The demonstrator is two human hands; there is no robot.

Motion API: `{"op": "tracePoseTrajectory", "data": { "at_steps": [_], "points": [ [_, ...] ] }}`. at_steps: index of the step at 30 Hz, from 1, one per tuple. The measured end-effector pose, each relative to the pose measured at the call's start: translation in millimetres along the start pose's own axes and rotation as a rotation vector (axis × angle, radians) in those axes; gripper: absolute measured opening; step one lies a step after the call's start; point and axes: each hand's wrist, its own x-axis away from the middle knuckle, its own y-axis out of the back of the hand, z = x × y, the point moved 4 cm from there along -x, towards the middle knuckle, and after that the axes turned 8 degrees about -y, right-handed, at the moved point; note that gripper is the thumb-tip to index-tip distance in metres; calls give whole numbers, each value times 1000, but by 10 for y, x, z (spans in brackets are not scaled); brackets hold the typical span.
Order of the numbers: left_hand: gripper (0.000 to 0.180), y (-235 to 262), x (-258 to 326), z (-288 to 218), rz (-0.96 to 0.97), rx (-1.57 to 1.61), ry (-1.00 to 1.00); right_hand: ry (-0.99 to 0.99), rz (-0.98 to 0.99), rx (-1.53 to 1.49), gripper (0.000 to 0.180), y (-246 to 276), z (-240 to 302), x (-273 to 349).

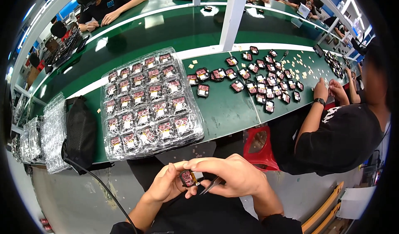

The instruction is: Using a small probe to adjust or assemble parts on electronic components and organizing them in a tray on an assembly line.

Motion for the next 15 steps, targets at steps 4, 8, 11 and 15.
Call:
{"op": "tracePoseTrajectory", "data": {
  "at_steps": [4,8,11,15],
  "points": [
    [55,18,22,49,157,108,185,-49,165,162,54,67,202,-60],
    [52,-113,-4,-39,157,124,144,-57,62,259,51,91,234,-12],
    [57,-141,-8,-19,64,201,16,-187,-130,259,54,170,212,26],
    [57,-129,-50,-107,-115,6,-281,-244,-209,316,48,141,98,56]
  ]
}}
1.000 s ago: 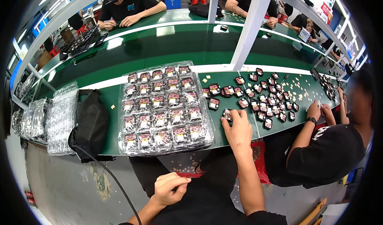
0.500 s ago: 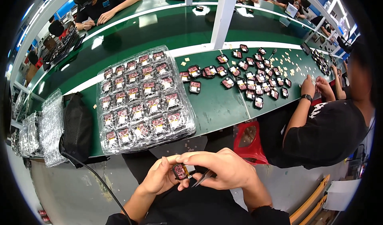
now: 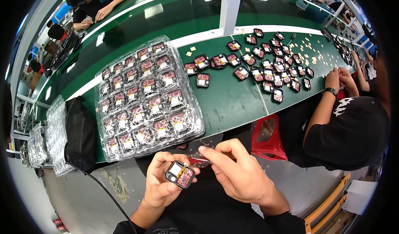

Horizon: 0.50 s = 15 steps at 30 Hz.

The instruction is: Using a small probe to adjust or assemble parts on electronic components and organizing them in a tray on an assembly line.

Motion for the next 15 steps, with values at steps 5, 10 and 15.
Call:
{"op": "tracePoseTrajectory", "data": {
  "at_steps": [5,10,15],
  "points": [
    [58,64,-91,-14,-59,-195,-158,221,-236,185,34,-116,-31,19],
    [60,30,-156,-20,2,-231,-160,306,-341,275,35,-159,-52,-5],
    [59,56,-167,-4,7,-243,-154,301,-335,256,31,-186,-87,-38]
  ]
}}
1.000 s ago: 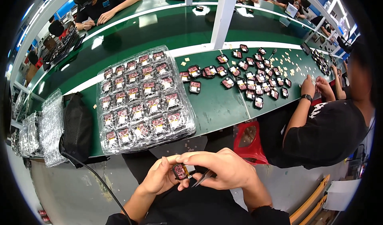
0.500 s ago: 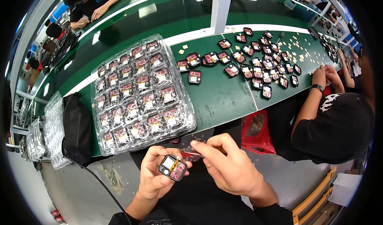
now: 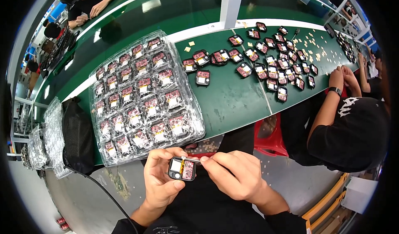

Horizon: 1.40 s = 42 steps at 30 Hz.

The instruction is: Using a small probe to adjust or assemble parts on electronic components and organizing them in a tray on an assembly line.

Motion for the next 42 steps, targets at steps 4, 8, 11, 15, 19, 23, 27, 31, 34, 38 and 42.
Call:
{"op": "tracePoseTrajectory", "data": {
  "at_steps": [4,8,11,15,19,23,27,31,34,38,42],
  "points": [
    [58,-20,-25,-28,31,2,-26,-78,26,-139,28,9,-71,-23],
    [58,-46,-27,-70,66,-6,-32,-178,73,-264,27,15,-108,-46],
    [60,-53,-7,-92,76,-56,-48,-190,84,-254,27,15,-85,-56],
    [60,-68,-4,-102,70,-93,-61,-172,83,-174,27,16,-44,-26],
    [60,-109,14,-131,57,-130,-74,-184,43,-222,27,-27,-31,38],
    [59,-128,28,-118,27,-136,-95,-172,17,-182,28,-47,-4,36],
    [59,-96,47,-113,-33,-140,-80,6,2,24,30,-18,35,27],
    [59,-93,31,-124,-43,-166,-73,74,-25,57,30,-18,15,37],
    [58,-99,32,-131,-49,-162,-65,99,-22,79,28,-15,33,41],
    [58,-123,41,-109,-41,-130,-84,-8,-10,10,26,-36,53,61],
    [57,-140,48,-75,-56,-132,-82,-142,-40,-63,22,-100,76,111]
  ]
}}
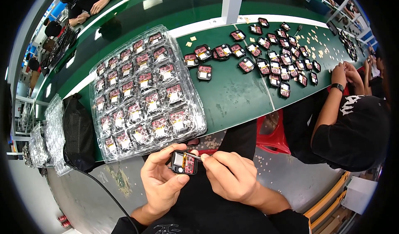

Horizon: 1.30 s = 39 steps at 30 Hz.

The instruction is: Using a small probe to adjust or assemble parts on electronic components and organizing them in a tray on an assembly line.

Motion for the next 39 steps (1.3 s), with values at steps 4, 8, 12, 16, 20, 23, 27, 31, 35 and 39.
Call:
{"op": "tracePoseTrajectory", "data": {
  "at_steps": [4,8,12,16,20,23,27,31,35,39],
  "points": [
    [57,-14,-17,13,-15,-21,-7,25,-14,21,31,-7,-22,-5],
    [57,46,-6,35,-22,-8,3,62,80,48,31,48,-10,-74],
    [59,84,-13,-15,42,87,14,-10,96,-54,27,146,-100,-159],
    [60,101,-52,-92,71,133,70,-189,11,-102,21,206,-266,-147],
    [60,47,-116,-154,-50,411,287,-193,3,-103,23,184,-321,-166],
    [63,95,-96,-118,49,435,273,-220,26,-126,23,127,-331,-148],
    [66,111,-85,-112,99,394,258,-228,27,-142,22,117,-332,-135],
    [55,8,-133,-218,55,319,244,-240,23,-141,22,112,-363,-128],
    [42,12,-154,-216,30,193,216,-248,26,-134,22,105,-377,-110],
    [30,52,-165,-158,-38,102,203,-267,36,-152,22,76,-389,-93]
  ]
}}
